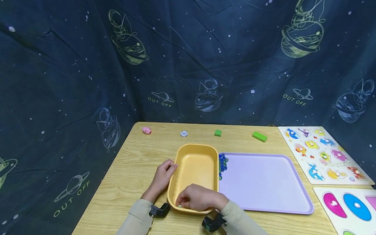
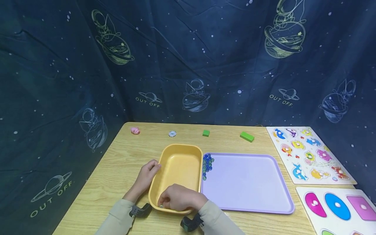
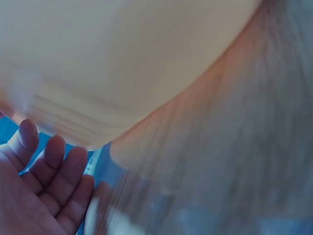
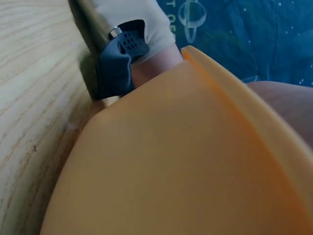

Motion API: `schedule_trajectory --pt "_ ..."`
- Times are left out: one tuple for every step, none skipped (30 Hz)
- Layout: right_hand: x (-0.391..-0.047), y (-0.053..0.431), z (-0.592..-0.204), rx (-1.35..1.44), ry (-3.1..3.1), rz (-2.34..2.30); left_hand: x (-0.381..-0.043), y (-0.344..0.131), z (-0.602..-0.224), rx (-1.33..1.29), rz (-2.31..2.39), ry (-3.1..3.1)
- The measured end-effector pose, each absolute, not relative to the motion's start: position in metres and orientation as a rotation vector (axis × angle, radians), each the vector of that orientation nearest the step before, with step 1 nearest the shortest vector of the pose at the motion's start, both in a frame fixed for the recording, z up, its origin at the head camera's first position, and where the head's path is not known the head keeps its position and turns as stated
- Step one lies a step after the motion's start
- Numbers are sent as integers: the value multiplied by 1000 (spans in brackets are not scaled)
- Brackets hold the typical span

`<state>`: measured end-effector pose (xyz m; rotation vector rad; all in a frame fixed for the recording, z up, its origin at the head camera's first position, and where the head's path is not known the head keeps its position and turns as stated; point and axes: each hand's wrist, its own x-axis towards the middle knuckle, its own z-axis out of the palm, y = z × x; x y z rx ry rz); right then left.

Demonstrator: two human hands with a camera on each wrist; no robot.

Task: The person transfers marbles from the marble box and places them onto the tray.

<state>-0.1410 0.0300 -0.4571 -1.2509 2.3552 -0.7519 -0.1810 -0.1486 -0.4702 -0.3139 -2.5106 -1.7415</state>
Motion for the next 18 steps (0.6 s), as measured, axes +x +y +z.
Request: schedule_trajectory --pt "-141 30 -456 -1255 2353 -743 -181 -149 -470 -317 -1738 -2510" --pt "-141 31 -455 -1259 2347 -737 -181 -149 -470 -321 -1735 -2508" --pt "-141 31 -454 -1262 2342 -733 -181 -149 -470 -327 -1731 -2507" --pt "-140 32 -454 -1265 2338 -728 -181 -149 -471 -331 -1730 -2504" --pt "-140 32 -453 -1271 2333 -725 -180 -149 -471 -336 -1727 -2503" --pt "-140 32 -453 -1277 2328 -724 -180 -149 -471 -339 -1726 -2500" --pt "-141 33 -453 -1281 2324 -725 -180 -149 -471 -343 -1725 -2498" --pt "-141 33 -453 -1284 2319 -727 -180 -149 -471 -344 -1726 -2494" --pt "-141 33 -452 -1284 2318 -727 -180 -149 -471 -347 -1722 -2491" --pt "-141 34 -452 -1286 2317 -725 -180 -149 -471 -353 -1720 -2486" --pt "-142 35 -451 -1288 2321 -726 -180 -149 -471 -357 -1717 -2483" --pt "-143 36 -451 -1291 2332 -724 -181 -150 -471 -360 -1716 -2480" --pt "-144 37 -450 -1292 2348 -728 -181 -150 -470 -365 -1718 -2477" --pt "-146 39 -448 -1284 2365 -744 -181 -150 -470 -367 -1717 -2476" --pt "-147 40 -446 -1269 2390 -772 -181 -150 -470 -371 -1716 -2475" --pt "-149 42 -443 -1254 2416 -807 -181 -150 -469 -370 -1718 -2476" --pt "-151 45 -440 -1226 2443 -856 -181 -150 -469 -368 -1719 -2478" --pt "-153 47 -437 -1191 2468 -915 -181 -150 -469 -368 -1721 -2478"
